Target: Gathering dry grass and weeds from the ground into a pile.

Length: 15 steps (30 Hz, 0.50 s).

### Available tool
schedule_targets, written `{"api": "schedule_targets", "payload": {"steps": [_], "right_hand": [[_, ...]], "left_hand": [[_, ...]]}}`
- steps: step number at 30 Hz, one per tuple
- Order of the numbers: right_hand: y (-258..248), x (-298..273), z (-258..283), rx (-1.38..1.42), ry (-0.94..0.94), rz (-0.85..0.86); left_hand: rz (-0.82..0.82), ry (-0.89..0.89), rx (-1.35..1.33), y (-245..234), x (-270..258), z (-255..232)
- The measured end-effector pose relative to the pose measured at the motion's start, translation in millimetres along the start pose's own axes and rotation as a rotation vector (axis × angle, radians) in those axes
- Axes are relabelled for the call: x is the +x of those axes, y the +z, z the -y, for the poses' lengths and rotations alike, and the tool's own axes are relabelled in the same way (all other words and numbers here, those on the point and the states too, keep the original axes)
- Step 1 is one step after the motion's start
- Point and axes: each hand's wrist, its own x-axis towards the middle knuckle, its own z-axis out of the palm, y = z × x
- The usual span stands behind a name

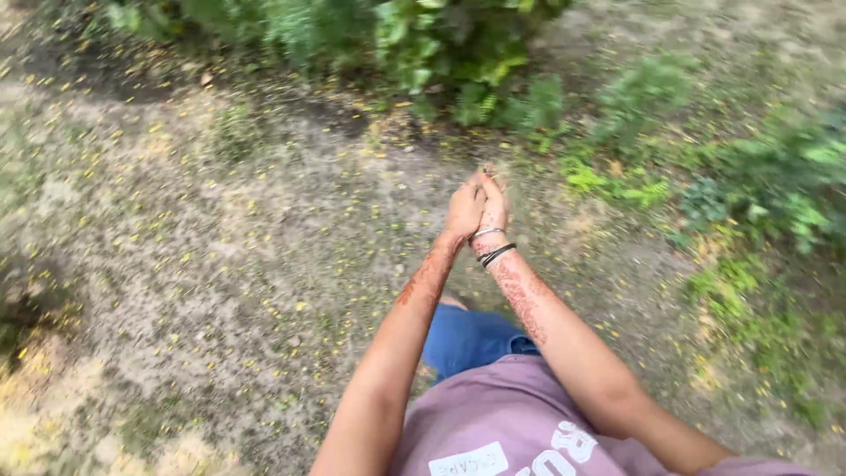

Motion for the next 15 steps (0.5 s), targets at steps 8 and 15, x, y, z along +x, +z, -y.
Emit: {"api": "schedule_targets", "payload": {"steps": [8,15], "right_hand": [[174.8,25.6,-180.3,-0.112,0.090,0.038],[355.8,59.6,-390.4,-0.168,0.214,0.090]], "left_hand": [[-0.251,-0.096,-0.060,-238.5,59.5,176.4],[-0.451,-0.175,-0.175,-424.0,134.7,290.1]]}}
